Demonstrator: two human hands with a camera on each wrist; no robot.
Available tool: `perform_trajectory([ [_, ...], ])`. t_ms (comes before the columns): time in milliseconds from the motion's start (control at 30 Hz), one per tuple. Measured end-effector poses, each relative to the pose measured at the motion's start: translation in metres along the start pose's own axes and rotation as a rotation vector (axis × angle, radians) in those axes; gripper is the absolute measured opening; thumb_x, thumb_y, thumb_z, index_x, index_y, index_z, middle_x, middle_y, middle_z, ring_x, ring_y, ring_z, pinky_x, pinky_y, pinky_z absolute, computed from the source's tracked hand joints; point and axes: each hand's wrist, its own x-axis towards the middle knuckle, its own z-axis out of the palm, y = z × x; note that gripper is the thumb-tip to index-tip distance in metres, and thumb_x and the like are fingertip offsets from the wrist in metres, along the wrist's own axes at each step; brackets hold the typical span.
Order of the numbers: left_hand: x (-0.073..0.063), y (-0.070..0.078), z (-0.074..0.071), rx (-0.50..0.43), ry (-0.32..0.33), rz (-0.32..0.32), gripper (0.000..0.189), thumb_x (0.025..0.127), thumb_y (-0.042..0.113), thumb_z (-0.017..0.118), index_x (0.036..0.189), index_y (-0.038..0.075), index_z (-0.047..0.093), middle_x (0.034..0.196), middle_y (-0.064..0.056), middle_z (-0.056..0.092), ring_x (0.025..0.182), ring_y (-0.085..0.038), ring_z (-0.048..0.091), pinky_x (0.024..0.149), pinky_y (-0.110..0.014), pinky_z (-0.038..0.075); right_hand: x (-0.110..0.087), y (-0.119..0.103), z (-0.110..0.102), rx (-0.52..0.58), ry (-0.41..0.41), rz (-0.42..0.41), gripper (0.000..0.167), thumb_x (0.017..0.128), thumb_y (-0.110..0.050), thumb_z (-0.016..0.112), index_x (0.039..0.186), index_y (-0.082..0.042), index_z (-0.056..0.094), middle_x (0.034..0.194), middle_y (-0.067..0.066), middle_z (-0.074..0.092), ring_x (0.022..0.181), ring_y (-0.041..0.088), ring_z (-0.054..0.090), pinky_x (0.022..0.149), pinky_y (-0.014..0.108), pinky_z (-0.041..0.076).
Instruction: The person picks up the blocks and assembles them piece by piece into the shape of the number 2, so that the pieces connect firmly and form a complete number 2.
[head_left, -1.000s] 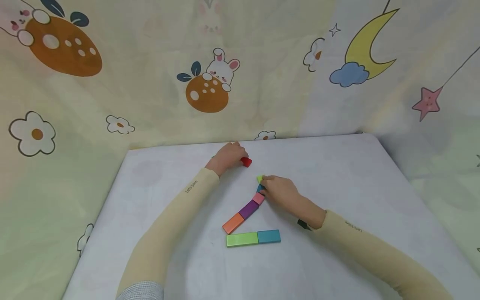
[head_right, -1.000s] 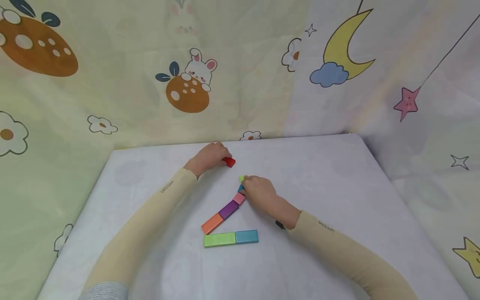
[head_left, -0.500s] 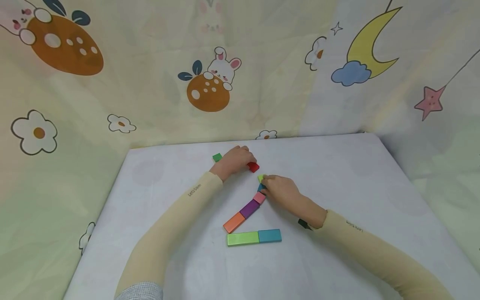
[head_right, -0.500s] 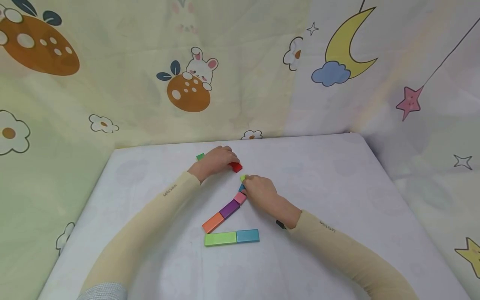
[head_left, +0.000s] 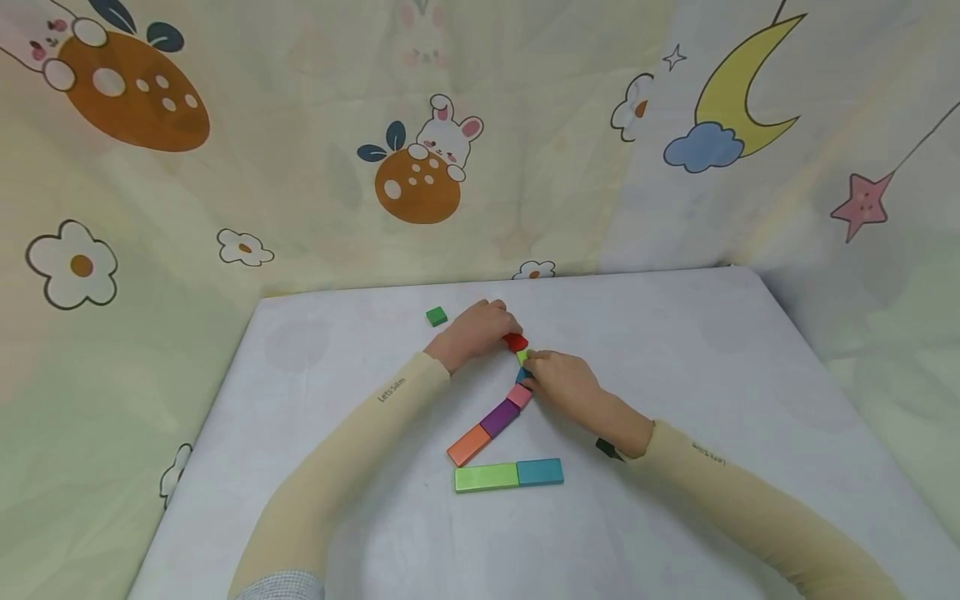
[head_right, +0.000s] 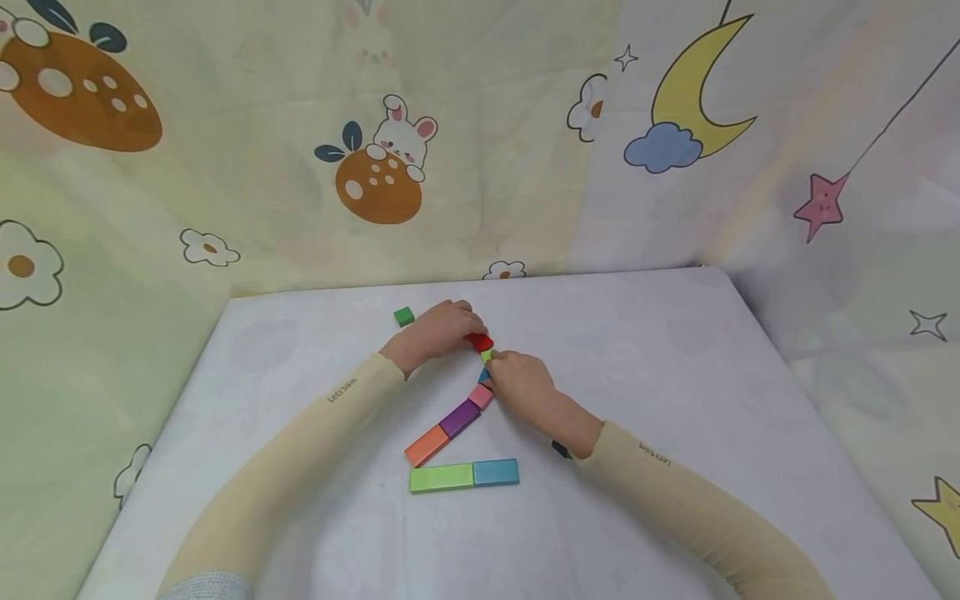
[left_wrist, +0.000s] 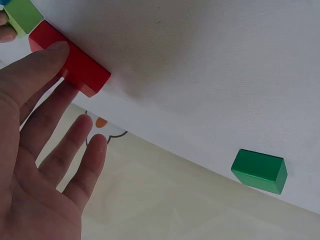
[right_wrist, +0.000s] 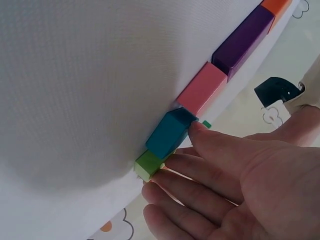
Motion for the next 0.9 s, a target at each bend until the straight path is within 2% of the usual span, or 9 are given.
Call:
perform_trajectory([
  [333, -0.0011, 0.0021, 0.0024, -0.007, 0.034, 0.008, 0.028, 0.094, 0.022, 0.072, 0.121, 0.022, 0.074, 0.115, 0.007, 0.075, 0.105, -0.015, 0.059, 0.092, -0.030, 0.048, -0.0016, -0.0003, -0.0015, 0.023, 0.002, 0.006, 0.021, 0.089, -0.025, 0.077, 0.100, -0.007, 0.074, 0.099, 0.004, 0.075, 0.084, 0.016, 0.071, 0.072, 0.033, 0.059],
  [633, -0.0021, 0.0022, 0.0007, -0.022, 0.040, 0.009, 0.027, 0.094, 0.022, 0.071, 0.121, 0.021, 0.074, 0.114, 0.007, 0.075, 0.104, -0.015, 0.059, 0.091, -0.029, 0.048, -0.0016, 0.0008, 0.0001, 0.018, 0.004, -0.001, 0.022, 0.090, -0.026, 0.077, 0.101, -0.007, 0.074, 0.106, 0.006, 0.075, 0.088, 0.018, 0.072, 0.073, 0.033, 0.059],
  [900, -0.0016, 0.0023, -0.0008, -0.049, 0.034, 0.008, 0.028, 0.094, 0.023, 0.071, 0.122, 0.021, 0.074, 0.114, 0.006, 0.075, 0.106, -0.015, 0.058, 0.094, -0.030, 0.048, -0.0026, 0.0009, 0.0007, 0.016, 0.023, -0.011, 0.021, 0.089, -0.025, 0.077, 0.099, -0.007, 0.074, 0.103, 0.006, 0.075, 0.085, 0.017, 0.072, 0.071, 0.032, 0.059],
])
